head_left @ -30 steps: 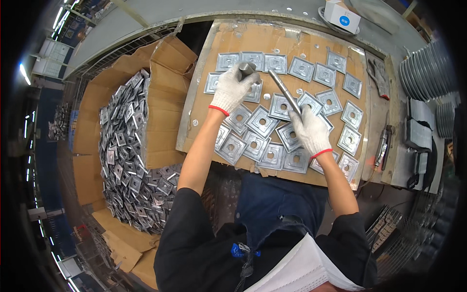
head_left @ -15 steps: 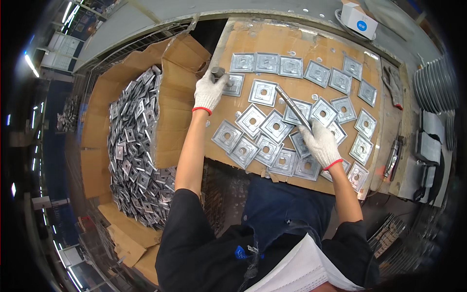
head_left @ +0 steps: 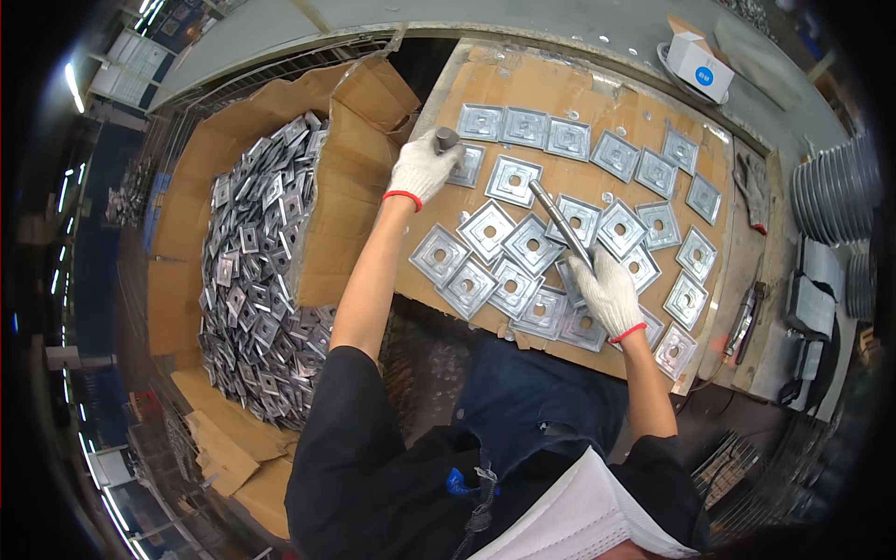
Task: Use a metal rod as a hammer to strike a punch tool into the center of small square metal plates arranged on a cardboard surface.
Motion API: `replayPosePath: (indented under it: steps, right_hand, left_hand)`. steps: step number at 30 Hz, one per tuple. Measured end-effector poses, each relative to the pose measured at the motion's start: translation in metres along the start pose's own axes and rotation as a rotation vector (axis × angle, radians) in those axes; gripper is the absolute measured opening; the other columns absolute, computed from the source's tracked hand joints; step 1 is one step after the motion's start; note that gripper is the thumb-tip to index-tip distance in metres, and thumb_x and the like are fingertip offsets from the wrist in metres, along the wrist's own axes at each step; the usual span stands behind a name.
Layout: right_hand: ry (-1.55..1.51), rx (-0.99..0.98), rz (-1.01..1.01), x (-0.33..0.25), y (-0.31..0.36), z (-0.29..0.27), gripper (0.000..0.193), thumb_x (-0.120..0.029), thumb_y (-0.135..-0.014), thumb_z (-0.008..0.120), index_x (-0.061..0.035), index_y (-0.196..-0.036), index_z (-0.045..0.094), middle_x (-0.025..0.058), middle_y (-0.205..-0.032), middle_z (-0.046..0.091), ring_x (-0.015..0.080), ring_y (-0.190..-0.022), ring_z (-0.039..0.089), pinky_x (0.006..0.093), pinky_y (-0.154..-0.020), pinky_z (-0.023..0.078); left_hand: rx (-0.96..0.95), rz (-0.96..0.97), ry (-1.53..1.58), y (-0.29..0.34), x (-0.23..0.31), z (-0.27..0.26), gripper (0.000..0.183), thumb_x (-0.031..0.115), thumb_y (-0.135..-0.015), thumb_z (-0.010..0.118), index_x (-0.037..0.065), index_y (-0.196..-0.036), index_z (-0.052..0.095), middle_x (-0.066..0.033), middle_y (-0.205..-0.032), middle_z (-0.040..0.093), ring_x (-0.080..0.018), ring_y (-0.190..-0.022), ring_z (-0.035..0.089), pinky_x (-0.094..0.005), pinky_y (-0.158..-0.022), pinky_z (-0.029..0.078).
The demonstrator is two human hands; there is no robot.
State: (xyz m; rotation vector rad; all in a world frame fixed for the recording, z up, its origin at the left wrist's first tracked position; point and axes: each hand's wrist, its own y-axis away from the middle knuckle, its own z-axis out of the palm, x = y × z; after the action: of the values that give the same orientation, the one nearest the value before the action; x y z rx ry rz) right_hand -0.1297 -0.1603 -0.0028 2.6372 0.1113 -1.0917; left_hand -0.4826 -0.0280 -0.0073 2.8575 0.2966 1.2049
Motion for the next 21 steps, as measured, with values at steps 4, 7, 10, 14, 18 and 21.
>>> replayPosePath:
  steps: [4,7,10,14,18,21]
  right_hand:
    - [-0.005,-0.023,0.023,0.001,0.002,-0.001,0.052,-0.049,-0.105,0.062,0.0021,-0.114,0.065,0.0305,-0.087,0.071,0.0495,-0.087,0.071,0.0545,-0.077,0.054]
    - [0.032,0.014,-0.073,0.006,0.003,0.0,0.052,-0.048,-0.104,0.063,0.0028,-0.114,0.065,0.0299,-0.087,0.071,0.0488,-0.087,0.071,0.054,-0.077,0.053]
    - [0.048,-0.025,-0.027,0.003,0.005,-0.003,0.052,-0.048,-0.104,0.063,0.0035,-0.114,0.065,0.0294,-0.088,0.071,0.048,-0.088,0.071,0.0535,-0.078,0.053]
    - [0.013,-0.014,-0.021,0.002,0.008,0.0,0.052,-0.046,-0.104,0.063,0.0042,-0.116,0.066,0.0291,-0.088,0.072,0.0473,-0.089,0.072,0.0521,-0.08,0.054]
    - [0.056,-0.024,-0.034,-0.015,0.003,-0.003,0.049,-0.042,-0.104,0.062,0.0052,-0.113,0.066,0.0277,-0.089,0.071,0.0459,-0.091,0.071,0.0481,-0.081,0.053]
    - [-0.04,-0.001,-0.075,-0.051,-0.009,-0.009,0.049,-0.045,-0.105,0.063,0.0035,-0.115,0.067,0.0262,-0.084,0.072,0.045,-0.085,0.073,0.0488,-0.078,0.055]
  left_hand:
    - [-0.011,0.009,0.06,0.005,-0.006,0.018,0.045,0.04,-0.094,0.074,0.006,-0.123,0.073,-0.0166,-0.1,0.081,-0.031,-0.103,0.077,-0.0406,-0.093,0.058]
    - [-0.005,0.038,0.019,0.013,-0.003,0.013,0.039,0.035,-0.096,0.074,0.004,-0.12,0.073,-0.0119,-0.096,0.081,-0.0242,-0.097,0.077,-0.0363,-0.09,0.058]
    - [0.043,-0.005,0.067,0.026,0.007,0.017,0.035,0.031,-0.096,0.074,0.003,-0.117,0.073,-0.0093,-0.095,0.081,-0.0211,-0.092,0.077,-0.0341,-0.087,0.057]
    - [0.111,-0.055,0.019,0.035,0.019,0.019,0.046,0.042,-0.094,0.074,0.006,-0.122,0.074,-0.0158,-0.103,0.08,-0.0316,-0.098,0.077,-0.0398,-0.091,0.058]
    - [0.025,-0.027,-0.056,0.032,0.013,0.011,0.049,0.046,-0.092,0.075,0.008,-0.123,0.074,-0.0178,-0.106,0.079,-0.0337,-0.1,0.077,-0.0413,-0.092,0.058]
    - [-0.01,-0.015,-0.041,0.026,0.007,0.014,0.049,0.047,-0.092,0.075,0.009,-0.123,0.074,-0.0179,-0.108,0.079,-0.0339,-0.101,0.076,-0.0419,-0.092,0.058]
